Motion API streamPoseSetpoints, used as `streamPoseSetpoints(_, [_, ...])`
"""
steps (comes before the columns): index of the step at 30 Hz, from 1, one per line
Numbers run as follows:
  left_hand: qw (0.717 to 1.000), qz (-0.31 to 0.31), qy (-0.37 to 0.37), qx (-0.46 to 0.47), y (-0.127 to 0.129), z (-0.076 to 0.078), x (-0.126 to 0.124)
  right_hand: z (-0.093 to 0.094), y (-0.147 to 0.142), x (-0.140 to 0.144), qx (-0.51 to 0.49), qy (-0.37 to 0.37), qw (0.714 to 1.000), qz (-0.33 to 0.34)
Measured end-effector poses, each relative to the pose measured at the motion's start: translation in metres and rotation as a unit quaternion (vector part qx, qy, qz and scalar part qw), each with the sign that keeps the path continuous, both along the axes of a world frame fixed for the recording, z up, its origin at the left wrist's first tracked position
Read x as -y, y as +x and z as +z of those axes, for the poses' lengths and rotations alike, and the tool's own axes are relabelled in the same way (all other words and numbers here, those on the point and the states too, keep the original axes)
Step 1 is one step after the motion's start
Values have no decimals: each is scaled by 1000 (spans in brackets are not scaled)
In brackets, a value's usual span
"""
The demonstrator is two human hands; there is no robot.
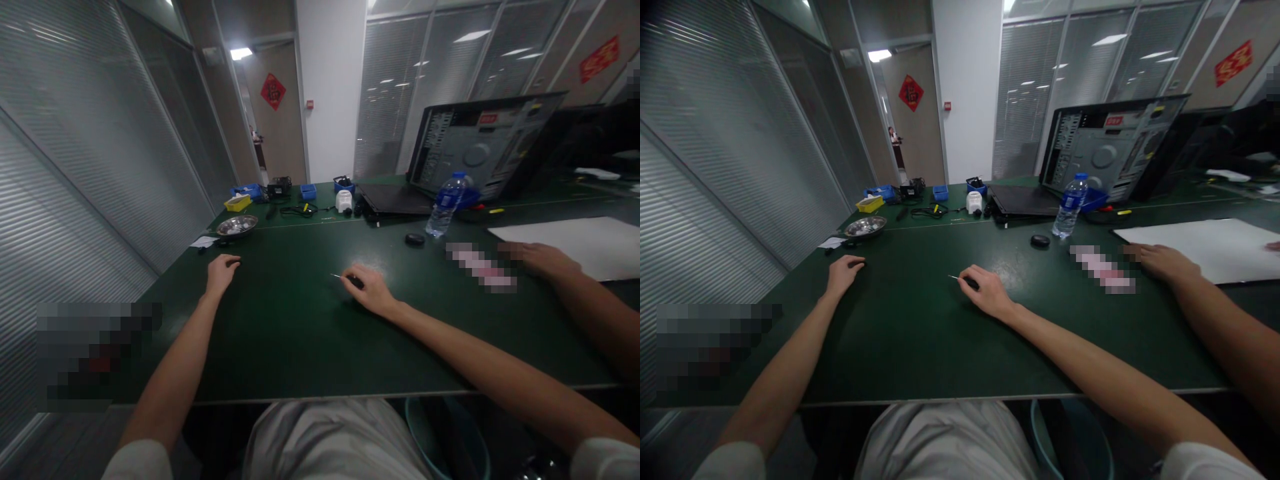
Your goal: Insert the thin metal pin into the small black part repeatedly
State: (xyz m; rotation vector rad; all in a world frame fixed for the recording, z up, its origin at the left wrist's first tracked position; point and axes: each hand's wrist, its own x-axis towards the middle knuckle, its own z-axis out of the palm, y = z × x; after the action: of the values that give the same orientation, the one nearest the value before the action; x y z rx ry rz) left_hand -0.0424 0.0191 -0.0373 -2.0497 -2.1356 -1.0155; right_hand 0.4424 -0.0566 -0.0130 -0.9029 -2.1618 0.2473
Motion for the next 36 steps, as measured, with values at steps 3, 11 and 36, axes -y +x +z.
streamPoseSetpoints(3, [998, 55, 10, -8, -25, -1, 2, 1, 0, 1, -1, -3, 1000, 6])
streamPoseSetpoints(11, [992, 123, 15, -38, -53, -7, 8, 1, 1, 2, -1, 0, 1000, 0])
streamPoseSetpoints(36, [971, 229, -15, -74, -51, 5, 23, 4, 0, 3, 3, -12, 1000, 11])
